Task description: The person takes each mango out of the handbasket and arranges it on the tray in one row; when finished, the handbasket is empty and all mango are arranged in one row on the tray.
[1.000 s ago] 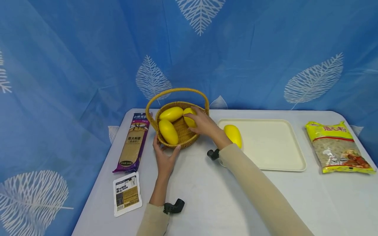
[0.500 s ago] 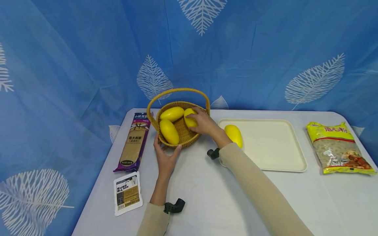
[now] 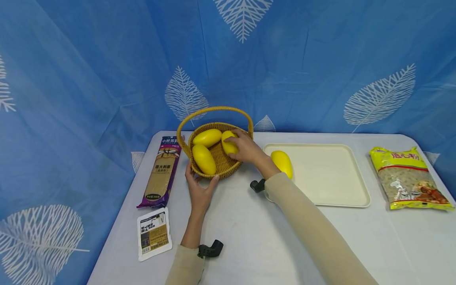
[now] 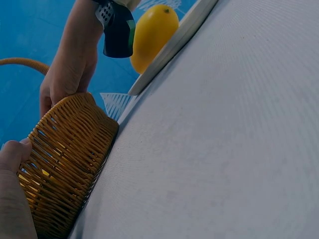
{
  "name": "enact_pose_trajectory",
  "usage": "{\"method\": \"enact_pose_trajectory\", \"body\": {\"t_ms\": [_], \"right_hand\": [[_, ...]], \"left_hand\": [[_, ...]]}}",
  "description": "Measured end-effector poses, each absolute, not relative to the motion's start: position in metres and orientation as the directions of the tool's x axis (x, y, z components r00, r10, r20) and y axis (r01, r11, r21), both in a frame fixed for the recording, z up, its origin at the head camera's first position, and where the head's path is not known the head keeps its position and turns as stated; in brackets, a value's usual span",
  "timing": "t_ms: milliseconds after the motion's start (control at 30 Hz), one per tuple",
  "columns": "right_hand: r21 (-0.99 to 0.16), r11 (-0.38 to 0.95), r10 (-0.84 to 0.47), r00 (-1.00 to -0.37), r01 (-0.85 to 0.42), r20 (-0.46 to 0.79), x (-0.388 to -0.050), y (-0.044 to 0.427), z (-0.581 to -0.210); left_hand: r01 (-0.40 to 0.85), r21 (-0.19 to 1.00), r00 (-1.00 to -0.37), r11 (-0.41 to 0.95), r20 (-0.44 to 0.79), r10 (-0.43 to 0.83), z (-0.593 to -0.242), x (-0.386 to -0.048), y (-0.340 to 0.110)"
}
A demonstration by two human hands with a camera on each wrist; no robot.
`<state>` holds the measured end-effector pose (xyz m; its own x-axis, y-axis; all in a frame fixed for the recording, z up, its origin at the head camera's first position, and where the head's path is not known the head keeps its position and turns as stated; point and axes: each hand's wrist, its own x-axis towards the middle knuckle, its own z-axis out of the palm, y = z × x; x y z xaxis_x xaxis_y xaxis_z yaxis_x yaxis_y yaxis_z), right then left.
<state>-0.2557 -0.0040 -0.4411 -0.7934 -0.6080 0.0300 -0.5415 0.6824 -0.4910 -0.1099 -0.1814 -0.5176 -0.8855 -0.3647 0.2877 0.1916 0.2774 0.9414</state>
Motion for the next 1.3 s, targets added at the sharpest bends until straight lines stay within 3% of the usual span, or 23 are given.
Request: {"method": "enact_pose_trajectory", "body": {"t_ms": [667, 1300], "right_hand": [[-0.494, 0.615, -0.612, -0.767, -0.615, 0.192, -0.246, 0.005, -0.428], [-0.490, 0.486, -0.487, -0.690, -0.723, 0.535, -0.180, 0.059, -0.397]], "left_hand": [[0.159, 0.954, -0.896, 0.255, 0.248, -0.369, -0.516, -0.111, -0.180], [0.183, 0.940, -0.884, 0.288, 0.286, -0.371, -0.517, -0.108, -0.181]]}}
